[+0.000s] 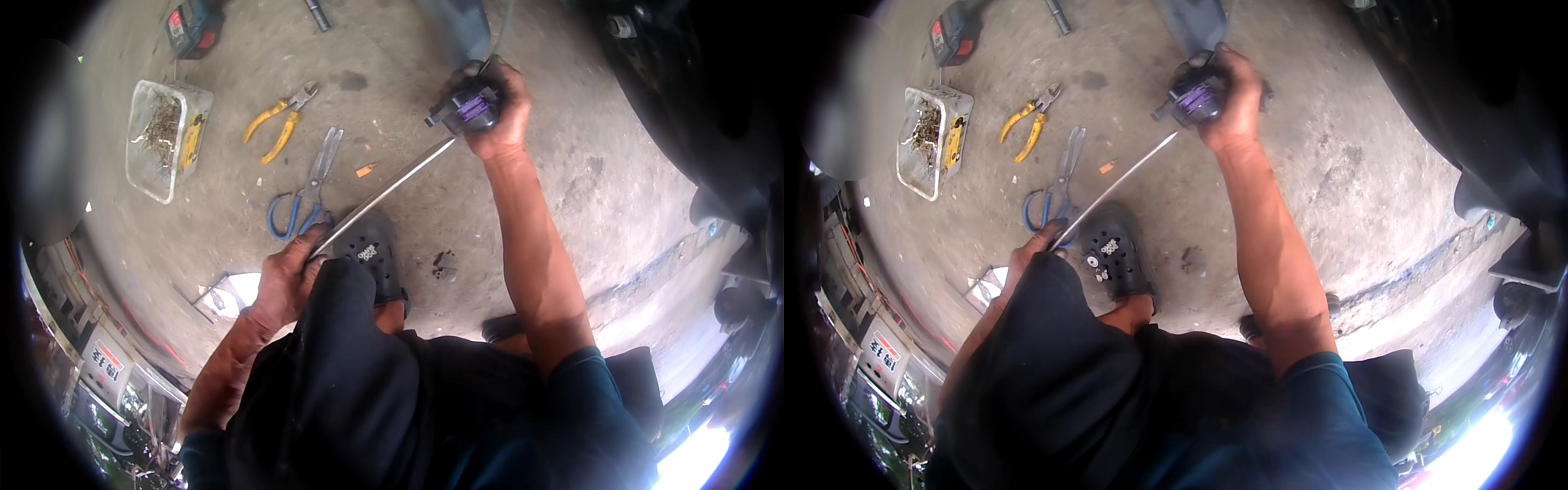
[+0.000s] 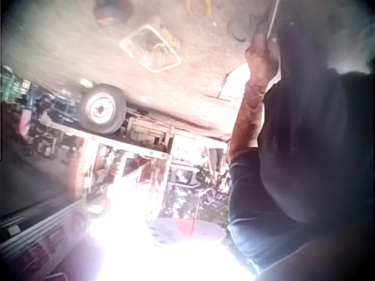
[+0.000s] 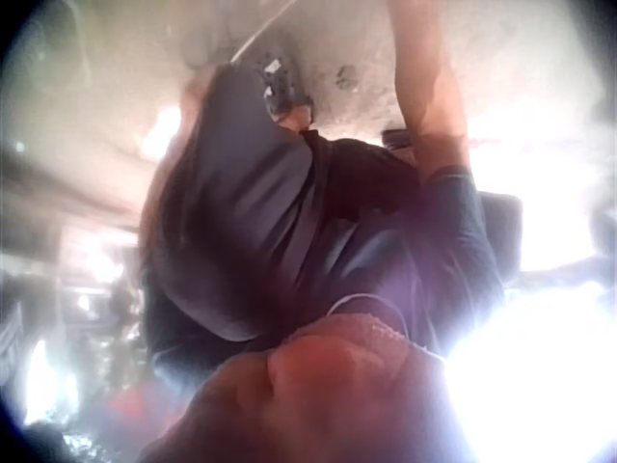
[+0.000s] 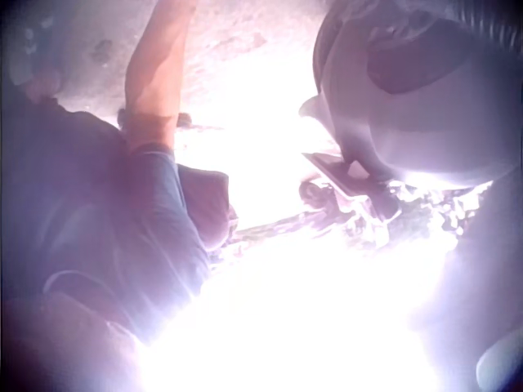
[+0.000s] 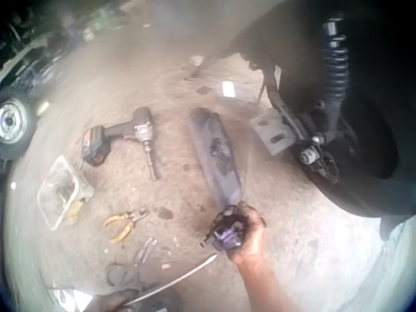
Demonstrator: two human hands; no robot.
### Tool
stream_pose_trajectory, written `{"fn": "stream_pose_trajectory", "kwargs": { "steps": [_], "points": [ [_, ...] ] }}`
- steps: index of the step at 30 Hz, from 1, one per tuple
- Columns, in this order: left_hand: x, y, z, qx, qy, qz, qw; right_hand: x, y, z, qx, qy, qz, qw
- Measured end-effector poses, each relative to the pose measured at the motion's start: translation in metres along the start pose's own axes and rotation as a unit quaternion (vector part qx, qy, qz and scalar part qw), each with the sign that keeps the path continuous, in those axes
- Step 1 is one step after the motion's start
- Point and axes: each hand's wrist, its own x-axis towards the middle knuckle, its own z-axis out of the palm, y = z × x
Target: The person adjusts a brake caliper using a metal rod, trims it with scissors, and mounts the caliper onto a scooter wheel disc by hand.
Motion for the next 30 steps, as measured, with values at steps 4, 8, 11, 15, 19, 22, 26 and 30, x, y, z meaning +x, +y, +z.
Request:
{"fn": "stream_pose_trajectory", "kwargs": {
  "steps": [4, 8, 11, 15, 19, 22, 26, 30],
  "points": [
    [-0.001, 0.012, 0.005, -0.067, -0.039, -0.032, 0.996, -0.001, 0.001, -0.007, 0.001, -0.012, -0.002, 1.000],
    [0.003, 0.054, -0.002, -0.162, -0.049, -0.100, 0.980, -0.004, -0.001, -0.004, -0.024, -0.012, -0.020, 0.999],
    [0.009, 0.070, -0.004, -0.409, -0.046, -0.307, 0.858, -0.002, 0.002, -0.005, -0.050, -0.027, -0.027, 0.998],
    [0.009, 0.059, 0.000, -0.442, -0.031, -0.278, 0.853, -0.001, 0.003, -0.005, -0.056, -0.037, -0.029, 0.997],
    [-0.004, 0.055, -0.002, -0.240, -0.034, -0.109, 0.964, 0.000, 0.005, -0.001, -0.059, -0.045, -0.029, 0.997],
    [0.000, 0.090, -0.019, -0.212, -0.056, -0.262, 0.940, 0.002, 0.010, -0.002, -0.075, -0.037, -0.027, 0.996],
    [-0.009, 0.063, -0.006, -0.302, 0.017, -0.175, 0.937, 0.010, 0.014, -0.005, -0.051, -0.039, -0.028, 0.998],
    [-0.001, 0.057, -0.020, -0.124, 0.026, -0.072, 0.989, 0.009, 0.016, -0.003, -0.079, -0.037, -0.037, 0.995]
  ]
}}
